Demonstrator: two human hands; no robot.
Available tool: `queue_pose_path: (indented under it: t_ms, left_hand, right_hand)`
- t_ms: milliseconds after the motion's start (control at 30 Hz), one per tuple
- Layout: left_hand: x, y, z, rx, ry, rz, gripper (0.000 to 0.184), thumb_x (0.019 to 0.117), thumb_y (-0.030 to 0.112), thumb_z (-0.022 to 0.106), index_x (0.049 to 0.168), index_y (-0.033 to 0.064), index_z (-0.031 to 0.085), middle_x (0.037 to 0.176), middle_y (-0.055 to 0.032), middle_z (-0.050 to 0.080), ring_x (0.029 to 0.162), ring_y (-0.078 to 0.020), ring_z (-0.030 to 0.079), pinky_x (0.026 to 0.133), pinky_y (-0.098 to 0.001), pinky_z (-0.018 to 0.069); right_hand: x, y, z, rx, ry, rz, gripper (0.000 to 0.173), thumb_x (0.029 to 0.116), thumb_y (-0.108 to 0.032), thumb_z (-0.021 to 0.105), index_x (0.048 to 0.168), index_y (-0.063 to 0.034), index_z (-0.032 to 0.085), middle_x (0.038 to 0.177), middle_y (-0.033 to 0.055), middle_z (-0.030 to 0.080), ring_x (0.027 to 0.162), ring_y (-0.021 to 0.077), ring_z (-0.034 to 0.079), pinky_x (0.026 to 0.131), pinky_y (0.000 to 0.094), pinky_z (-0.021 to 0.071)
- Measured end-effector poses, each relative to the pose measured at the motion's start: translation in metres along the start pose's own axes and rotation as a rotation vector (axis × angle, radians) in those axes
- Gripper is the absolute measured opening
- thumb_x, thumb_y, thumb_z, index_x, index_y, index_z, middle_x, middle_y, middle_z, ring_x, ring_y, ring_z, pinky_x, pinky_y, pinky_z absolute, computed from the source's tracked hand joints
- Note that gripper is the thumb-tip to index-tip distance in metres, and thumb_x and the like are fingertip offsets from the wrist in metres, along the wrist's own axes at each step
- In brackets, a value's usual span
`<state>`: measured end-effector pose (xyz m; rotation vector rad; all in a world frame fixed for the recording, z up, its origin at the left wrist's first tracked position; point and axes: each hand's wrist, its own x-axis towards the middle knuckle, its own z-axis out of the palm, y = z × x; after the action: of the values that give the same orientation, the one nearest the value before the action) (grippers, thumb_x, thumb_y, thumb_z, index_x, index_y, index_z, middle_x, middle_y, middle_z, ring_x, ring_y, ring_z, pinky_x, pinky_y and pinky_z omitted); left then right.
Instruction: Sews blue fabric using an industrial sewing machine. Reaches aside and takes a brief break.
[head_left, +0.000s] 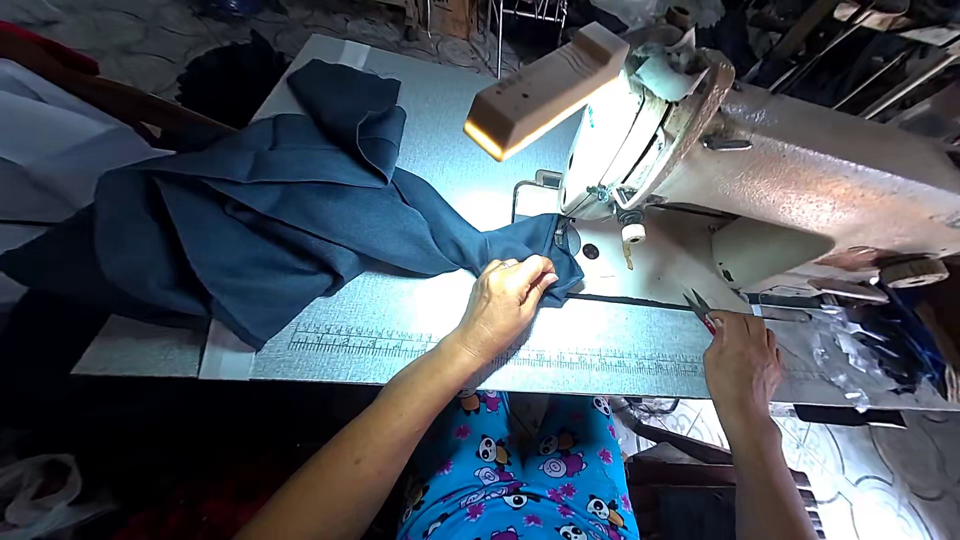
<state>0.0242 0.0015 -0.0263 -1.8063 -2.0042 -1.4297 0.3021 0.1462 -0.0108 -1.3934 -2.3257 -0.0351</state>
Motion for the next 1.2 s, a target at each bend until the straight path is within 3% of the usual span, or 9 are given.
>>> queue_pose_path:
  t_ms: [133,300,400,500,567,700,1200]
  left_hand:
    - [0.000,0.001,-0.001,0.010,0.001,0.001,0.016,0.0998,0.014,0.060,0.097,0.0045,0.073,0.080,-0.0071,0.071,0.075,-0.0202,0.067,0.075,-0.0375,0.0509]
    - [-0.001,0.001,-0.002,-0.012,-0.018,-0.012,0.017,0.1013,0.015,0.059,0.098,0.0042,0.072,0.083,-0.0070,0.071,0.077,-0.0196,0.066,0.076,-0.0376,0.0509]
    - [0.000,0.000,-0.002,-0.029,-0.013,-0.023,0.017,0.1017,0.015,0.059,0.100,0.0038,0.072,0.085,-0.0068,0.071,0.078,-0.0184,0.067,0.078,-0.0370,0.0513]
    - [-0.001,0.001,-0.002,-0.027,-0.009,-0.024,0.016,0.1007,0.013,0.060,0.101,0.0025,0.072,0.087,-0.0080,0.072,0.078,-0.0189,0.067,0.079,-0.0378,0.0515]
    - [-0.001,0.001,-0.002,-0.021,-0.008,-0.030,0.016,0.1007,0.013,0.060,0.102,0.0023,0.072,0.088,-0.0082,0.073,0.079,-0.0189,0.068,0.079,-0.0380,0.0516]
    - [0.000,0.001,-0.002,-0.024,-0.001,-0.045,0.017,0.1009,0.014,0.060,0.102,0.0021,0.072,0.087,-0.0088,0.073,0.080,-0.0203,0.069,0.079,-0.0396,0.0528]
    - [0.000,0.003,-0.001,0.021,-0.001,0.000,0.014,0.0995,0.012,0.061,0.100,0.0021,0.072,0.086,-0.0085,0.073,0.079,-0.0202,0.069,0.080,-0.0392,0.0524]
  right_hand:
    - [-0.003,0.005,0.000,0.089,0.005,-0.114,0.027,0.1015,-0.008,0.057,0.117,0.0087,0.071,0.108,0.0347,0.067,0.101,0.0552,0.064,0.084,0.0674,0.0489]
    - [-0.003,-0.005,-0.004,0.011,0.043,-0.029,0.028,0.1034,0.000,0.046,0.115,0.0112,0.069,0.109,0.0350,0.067,0.102,0.0555,0.066,0.083,0.0659,0.0506]
    - [-0.001,-0.037,-0.017,0.240,-0.021,-0.088,0.029,0.1034,-0.002,0.044,0.116,0.0123,0.066,0.106,0.0325,0.069,0.094,0.0478,0.070,0.079,0.0614,0.0541]
    - [0.006,-0.083,-0.028,0.561,-0.288,-0.117,0.028,0.1048,-0.013,0.052,0.121,-0.0019,0.071,0.105,0.0166,0.072,0.093,0.0273,0.070,0.080,0.0481,0.0552]
    - [0.015,-0.104,-0.029,0.566,-0.403,-0.148,0.029,0.1002,-0.026,0.063,0.125,-0.0141,0.074,0.099,0.0098,0.069,0.085,0.0226,0.064,0.072,0.0458,0.0508]
    - [0.025,-0.122,-0.030,0.413,-0.426,-0.192,0.032,0.0950,-0.036,0.072,0.124,-0.0237,0.076,0.090,0.0070,0.063,0.080,0.0234,0.060,0.066,0.0454,0.0457]
    - [0.017,-0.141,-0.025,0.197,-0.326,-0.285,0.025,0.1007,-0.032,0.065,0.115,-0.0176,0.080,0.087,0.0118,0.064,0.078,0.0310,0.065,0.060,0.0475,0.0467]
